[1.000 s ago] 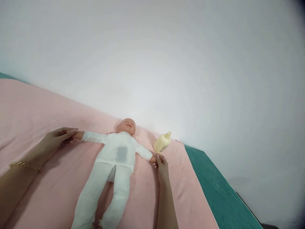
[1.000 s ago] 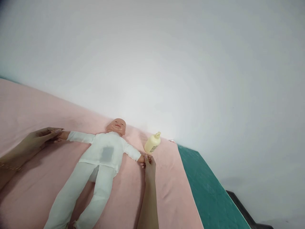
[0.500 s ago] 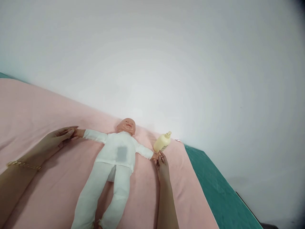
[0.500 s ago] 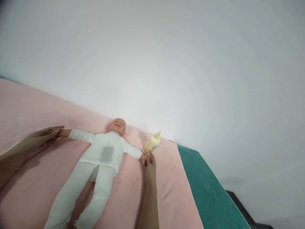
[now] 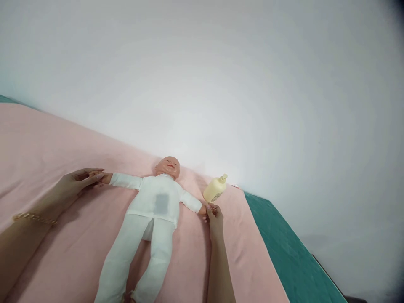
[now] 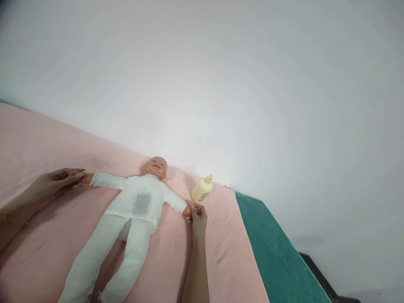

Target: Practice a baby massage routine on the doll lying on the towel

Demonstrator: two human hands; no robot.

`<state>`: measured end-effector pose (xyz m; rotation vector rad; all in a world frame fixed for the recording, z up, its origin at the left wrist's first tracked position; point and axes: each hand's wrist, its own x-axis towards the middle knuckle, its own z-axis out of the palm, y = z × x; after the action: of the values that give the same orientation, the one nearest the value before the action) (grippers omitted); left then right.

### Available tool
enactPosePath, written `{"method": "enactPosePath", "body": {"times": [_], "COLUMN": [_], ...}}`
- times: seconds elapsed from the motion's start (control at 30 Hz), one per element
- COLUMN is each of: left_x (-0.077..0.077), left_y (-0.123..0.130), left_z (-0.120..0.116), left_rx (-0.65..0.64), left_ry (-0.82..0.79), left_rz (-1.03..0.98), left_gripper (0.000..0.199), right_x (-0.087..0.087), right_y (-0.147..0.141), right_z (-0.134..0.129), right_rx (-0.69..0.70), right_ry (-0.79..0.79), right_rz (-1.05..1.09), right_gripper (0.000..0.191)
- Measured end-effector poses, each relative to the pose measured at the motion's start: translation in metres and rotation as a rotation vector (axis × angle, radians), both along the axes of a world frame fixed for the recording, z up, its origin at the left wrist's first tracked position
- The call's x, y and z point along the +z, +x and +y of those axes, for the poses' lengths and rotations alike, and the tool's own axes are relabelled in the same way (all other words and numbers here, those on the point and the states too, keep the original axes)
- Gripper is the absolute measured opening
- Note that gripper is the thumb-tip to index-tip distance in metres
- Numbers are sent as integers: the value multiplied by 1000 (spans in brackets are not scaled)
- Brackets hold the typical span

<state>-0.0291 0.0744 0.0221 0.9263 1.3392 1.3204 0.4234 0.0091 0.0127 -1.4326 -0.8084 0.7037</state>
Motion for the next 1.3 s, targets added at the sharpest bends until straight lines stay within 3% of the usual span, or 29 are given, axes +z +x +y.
{"method": "enactPosePath", "body": {"times": [0.3, 0.43, 0.53, 0.7, 0.9, 1.0, 1.17, 1.3], "left_x": [14, 8, 1, -3, 1, -6, -22, -10], "left_y": [6, 4, 0, -2, 0, -2, -4, -2], "left_z": [-5, 1, 5, 4, -3, 3, 12, 6], "left_rx": [54, 47, 13, -37, -15, 0, -39, 14], "left_ry": [-69, -79, -80, -48, 14, 19, 184, -6], "left_rz": [-194, -254, -282, -265, -16, -90, -230, -225], "left_gripper": [42, 31, 33, 59, 76, 71, 19, 42], "right_x": [1, 0, -3, -4, 4, 7, 8, 8], "right_y": [2, 3, 5, 7, -2, -5, -4, -7], "right_z": [1, 2, 3, 2, -2, -3, -3, -6], "right_rx": [-3, -6, 12, 21, -9, -8, 7, -13], "right_ry": [10, 14, 25, 30, 13, 16, 10, 9], "right_rz": [18, 40, 62, 55, -23, -30, -27, -28], "right_gripper": [56, 59, 63, 66, 61, 57, 55, 47]}}
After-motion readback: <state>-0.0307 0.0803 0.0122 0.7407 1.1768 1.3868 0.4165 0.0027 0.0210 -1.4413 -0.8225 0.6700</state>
